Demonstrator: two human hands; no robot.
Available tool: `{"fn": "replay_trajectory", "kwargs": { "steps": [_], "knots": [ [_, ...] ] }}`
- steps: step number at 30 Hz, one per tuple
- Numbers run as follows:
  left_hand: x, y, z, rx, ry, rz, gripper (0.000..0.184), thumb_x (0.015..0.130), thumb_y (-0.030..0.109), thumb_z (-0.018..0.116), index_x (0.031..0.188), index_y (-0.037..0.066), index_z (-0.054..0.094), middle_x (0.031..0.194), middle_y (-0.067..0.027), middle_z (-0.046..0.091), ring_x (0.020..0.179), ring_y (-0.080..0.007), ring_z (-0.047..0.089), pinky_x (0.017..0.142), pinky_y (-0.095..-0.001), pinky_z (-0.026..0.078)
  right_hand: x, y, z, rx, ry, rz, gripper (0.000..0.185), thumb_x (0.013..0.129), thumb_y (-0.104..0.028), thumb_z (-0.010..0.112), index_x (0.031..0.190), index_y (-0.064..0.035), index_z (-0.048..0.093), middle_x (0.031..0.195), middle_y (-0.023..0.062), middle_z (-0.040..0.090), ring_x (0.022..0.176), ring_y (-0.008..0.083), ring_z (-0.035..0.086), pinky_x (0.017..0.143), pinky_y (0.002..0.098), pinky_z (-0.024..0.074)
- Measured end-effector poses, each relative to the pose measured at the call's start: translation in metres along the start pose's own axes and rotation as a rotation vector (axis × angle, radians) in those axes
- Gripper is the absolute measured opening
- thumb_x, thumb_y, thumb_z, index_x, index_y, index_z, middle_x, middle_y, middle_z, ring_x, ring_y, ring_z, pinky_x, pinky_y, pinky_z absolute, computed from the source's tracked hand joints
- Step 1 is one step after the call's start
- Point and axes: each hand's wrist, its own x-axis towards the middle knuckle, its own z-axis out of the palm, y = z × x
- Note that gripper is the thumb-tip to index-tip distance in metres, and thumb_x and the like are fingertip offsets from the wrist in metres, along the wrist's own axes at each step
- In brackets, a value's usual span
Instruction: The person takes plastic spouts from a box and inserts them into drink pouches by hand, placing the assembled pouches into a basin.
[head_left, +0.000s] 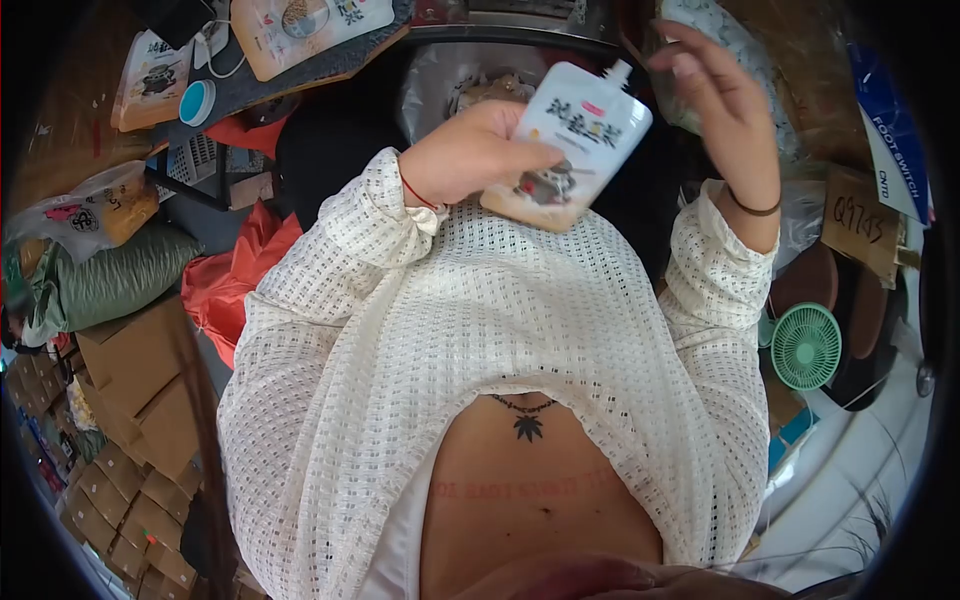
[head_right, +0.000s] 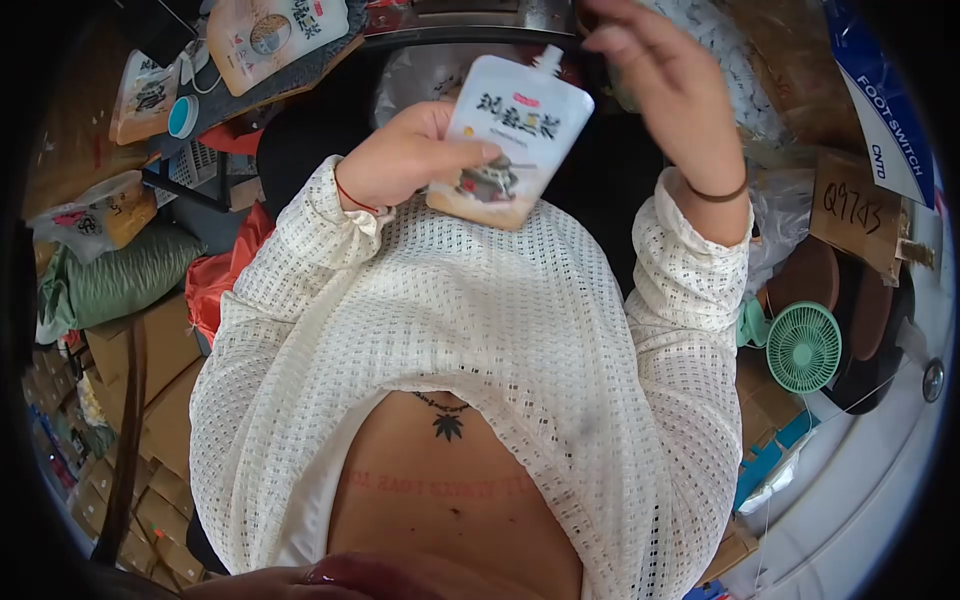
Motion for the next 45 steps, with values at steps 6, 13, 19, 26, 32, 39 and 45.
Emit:
{"fn": "replay_trajectory", "kwargs": {
  "steps": [6, 13, 19, 26, 32, 39, 45],
  "knots": [
    [0.018, 0.018, -0.045, -0.149, 0.136, 0.176, 0.034, 0.098, 0.005, 0.061, 0.130, -0.008, 0.060, 0.124, -0.0182, 0.070, 0.108, -0.0260, 0.072, 0.096, -0.0371, 0.059, -0.003, 0.013, -0.004, 0.329, 0.228, 0.131, 0.025, 0.105, -0.015, 0.056, 0.124, -0.0029, 0.067, 0.107, 0.0034, 0.068, 0.085, 0.0079, 0.060, 0.078, 0.0234, 0.0490],
    [0.029, 0.019, -0.061, 0.201, 0.401, 0.386, 0.041, 0.098, 0.015, 0.066, 0.132, -0.005, 0.057, 0.125, -0.0183, 0.068, 0.108, -0.0281, 0.070, 0.092, -0.0391, 0.057, -0.001, 0.012, 0.028, -0.048, 0.251, -0.063, 0.022, 0.102, -0.015, 0.063, 0.116, -0.0009, 0.070, 0.093, 0.0041, 0.065, 0.078, 0.0091, 0.061, 0.073, 0.0238, 0.0493],
    [-0.025, 0.020, -0.119, 1.882, 1.095, 0.722, 0.054, 0.094, 0.018, 0.070, 0.139, -0.001, 0.048, 0.126, -0.0235, 0.060, 0.113, -0.0381, 0.060, 0.096, -0.0411, 0.048, -0.010, 0.013, 0.017, -0.117, 0.246, -0.029, 0.016, 0.098, -0.014, 0.067, 0.107, -0.0009, 0.071, 0.087, 0.0063, 0.068, 0.080, 0.0148, 0.064, 0.074, 0.0280, 0.0503],
    [-0.042, 0.008, -0.084, 0.660, 0.666, 0.514, 0.021, 0.092, 0.011, 0.073, 0.111, 0.002, 0.073, 0.094, -0.0052, 0.074, 0.084, -0.0108, 0.065, 0.076, -0.0267, 0.051, 0.013, -0.006, 0.055, -0.126, 0.002, -0.320, 0.012, 0.091, -0.010, 0.072, 0.100, -0.0022, 0.074, 0.089, 0.0090, 0.072, 0.082, 0.0228, 0.067, 0.073, 0.0316, 0.0523],
    [-0.027, 0.014, -0.038, 0.676, 0.461, 0.396, 0.017, 0.092, 0.010, 0.076, 0.106, 0.000, 0.074, 0.092, 0.0005, 0.073, 0.079, -0.0029, 0.062, 0.072, -0.0204, 0.049, 0.019, -0.032, 0.070, 0.193, 0.128, -0.148, 0.011, 0.093, -0.007, 0.072, 0.101, -0.0004, 0.073, 0.086, 0.0069, 0.069, 0.075, 0.0136, 0.063, 0.067, 0.0272, 0.0479],
    [-0.015, 0.012, -0.004, 0.073, 0.204, 0.243, 0.032, 0.103, 0.027, 0.064, 0.115, -0.002, 0.069, 0.102, -0.0059, 0.075, 0.088, -0.0084, 0.069, 0.079, -0.0240, 0.056, 0.017, -0.025, 0.056, -0.159, 0.182, -0.262, 0.017, 0.095, -0.012, 0.073, 0.107, -0.0016, 0.076, 0.087, 0.0006, 0.071, 0.073, 0.0079, 0.059, 0.067, 0.0242, 0.0469],
    [-0.005, 0.008, 0.002, 0.168, 0.213, 0.201, 0.032, 0.102, 0.026, 0.066, 0.118, -0.002, 0.069, 0.105, -0.0070, 0.074, 0.093, -0.0099, 0.069, 0.085, -0.0246, 0.055, 0.009, -0.026, 0.047, -0.076, 0.233, -0.087, 0.017, 0.095, -0.015, 0.073, 0.103, -0.0008, 0.075, 0.082, 0.0004, 0.068, 0.070, 0.0065, 0.056, 0.063, 0.0240, 0.0453]
  ]
}}
